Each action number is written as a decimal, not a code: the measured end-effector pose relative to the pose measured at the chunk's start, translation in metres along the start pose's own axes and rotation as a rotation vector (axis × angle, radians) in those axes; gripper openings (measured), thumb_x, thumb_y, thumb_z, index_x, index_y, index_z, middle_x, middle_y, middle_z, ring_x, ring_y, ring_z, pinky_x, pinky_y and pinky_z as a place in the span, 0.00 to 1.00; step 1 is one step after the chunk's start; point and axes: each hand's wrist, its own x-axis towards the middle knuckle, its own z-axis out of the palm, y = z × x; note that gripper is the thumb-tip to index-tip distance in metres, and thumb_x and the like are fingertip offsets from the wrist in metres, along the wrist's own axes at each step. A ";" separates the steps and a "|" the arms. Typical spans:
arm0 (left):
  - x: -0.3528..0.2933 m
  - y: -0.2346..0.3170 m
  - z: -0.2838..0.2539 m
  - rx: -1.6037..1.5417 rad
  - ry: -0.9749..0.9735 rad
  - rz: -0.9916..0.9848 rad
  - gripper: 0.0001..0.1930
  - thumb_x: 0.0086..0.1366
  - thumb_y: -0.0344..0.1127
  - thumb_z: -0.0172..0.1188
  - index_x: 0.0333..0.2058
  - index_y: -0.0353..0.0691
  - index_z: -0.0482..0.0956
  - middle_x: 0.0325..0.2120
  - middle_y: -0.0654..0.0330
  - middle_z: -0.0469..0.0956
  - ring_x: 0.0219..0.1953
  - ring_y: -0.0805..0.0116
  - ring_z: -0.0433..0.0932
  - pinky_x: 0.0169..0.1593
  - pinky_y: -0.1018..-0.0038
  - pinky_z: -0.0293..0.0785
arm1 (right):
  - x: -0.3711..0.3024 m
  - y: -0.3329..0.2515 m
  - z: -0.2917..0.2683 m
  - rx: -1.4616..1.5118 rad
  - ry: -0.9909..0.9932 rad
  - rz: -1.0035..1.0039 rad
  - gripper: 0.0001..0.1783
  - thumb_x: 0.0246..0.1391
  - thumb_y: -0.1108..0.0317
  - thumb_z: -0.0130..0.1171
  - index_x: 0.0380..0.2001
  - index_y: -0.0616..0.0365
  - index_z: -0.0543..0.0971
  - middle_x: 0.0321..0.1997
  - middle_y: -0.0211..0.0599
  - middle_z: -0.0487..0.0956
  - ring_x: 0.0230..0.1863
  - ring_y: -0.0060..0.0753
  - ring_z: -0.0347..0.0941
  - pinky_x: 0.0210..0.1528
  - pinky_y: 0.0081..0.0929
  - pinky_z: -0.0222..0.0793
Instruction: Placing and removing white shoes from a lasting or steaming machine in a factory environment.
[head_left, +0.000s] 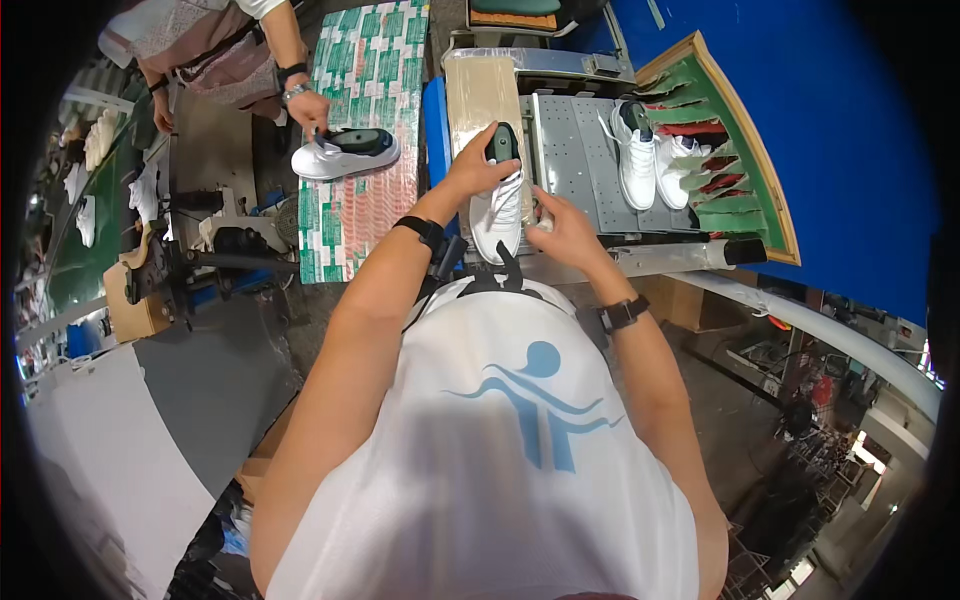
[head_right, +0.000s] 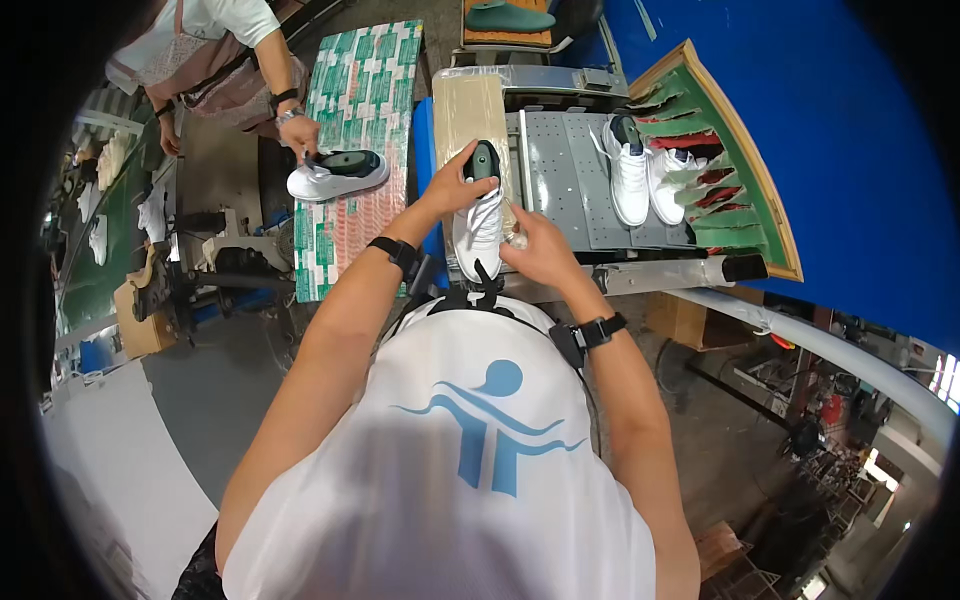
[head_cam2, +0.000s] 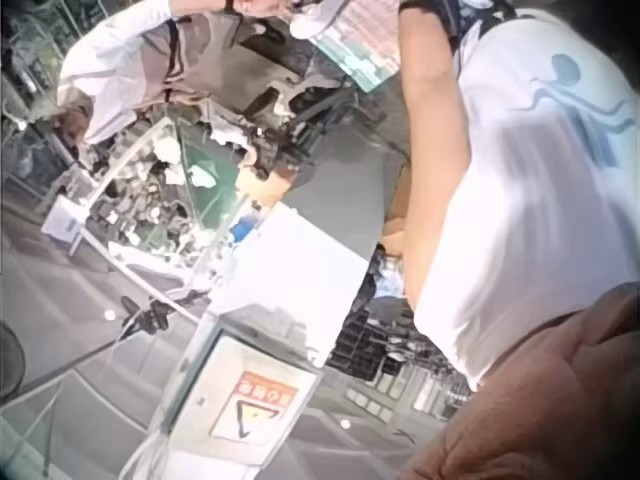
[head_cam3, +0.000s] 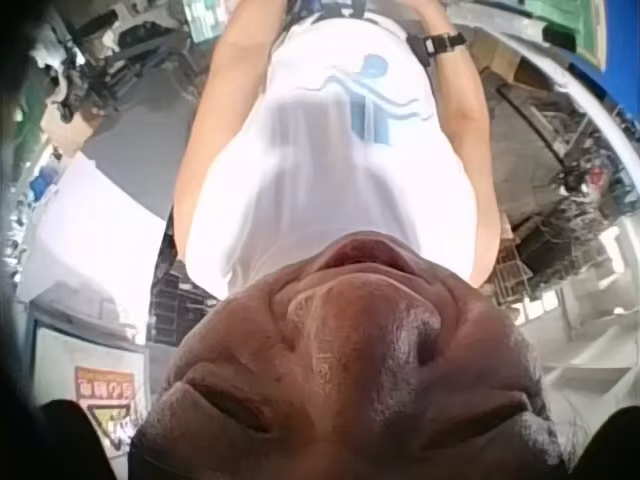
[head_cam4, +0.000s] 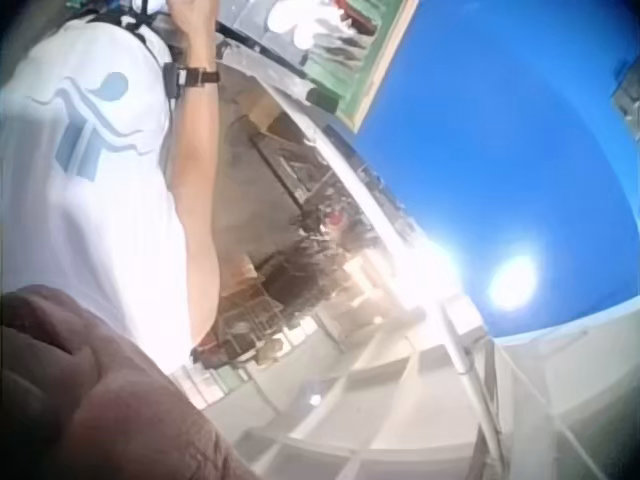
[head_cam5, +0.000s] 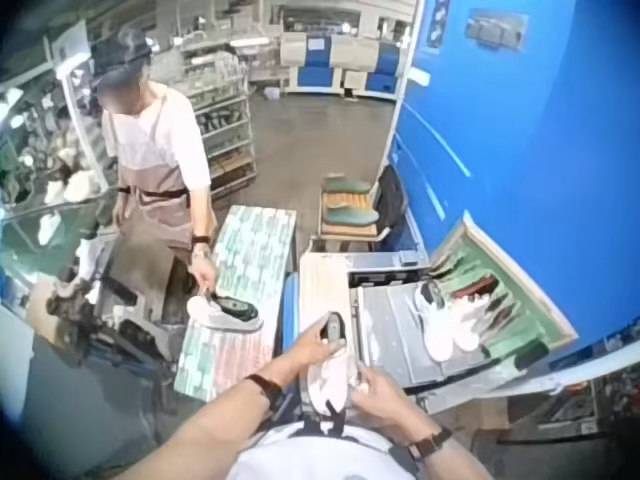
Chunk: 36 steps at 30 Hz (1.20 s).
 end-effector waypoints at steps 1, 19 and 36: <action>0.000 -0.004 0.000 -0.034 0.015 0.017 0.53 0.60 0.48 0.77 0.76 0.32 0.59 0.73 0.42 0.65 0.74 0.51 0.67 0.74 0.67 0.63 | 0.004 -0.001 0.003 -0.014 0.008 -0.009 0.43 0.52 0.59 0.66 0.71 0.65 0.72 0.51 0.48 0.81 0.52 0.47 0.80 0.57 0.38 0.75; -0.001 0.009 0.002 0.066 0.058 0.022 0.53 0.57 0.50 0.80 0.75 0.35 0.62 0.68 0.42 0.73 0.69 0.51 0.73 0.71 0.66 0.69 | -0.068 0.023 -0.006 -0.008 -0.100 0.106 0.45 0.50 0.55 0.69 0.68 0.70 0.73 0.46 0.56 0.83 0.49 0.57 0.81 0.56 0.42 0.75; -0.001 0.016 0.000 0.099 0.080 -0.039 0.52 0.57 0.46 0.82 0.76 0.38 0.64 0.55 0.52 0.84 0.50 0.72 0.83 0.55 0.76 0.78 | -0.067 -0.036 -0.003 -0.056 -0.042 -0.044 0.44 0.49 0.58 0.67 0.68 0.71 0.72 0.45 0.59 0.81 0.47 0.59 0.79 0.53 0.46 0.76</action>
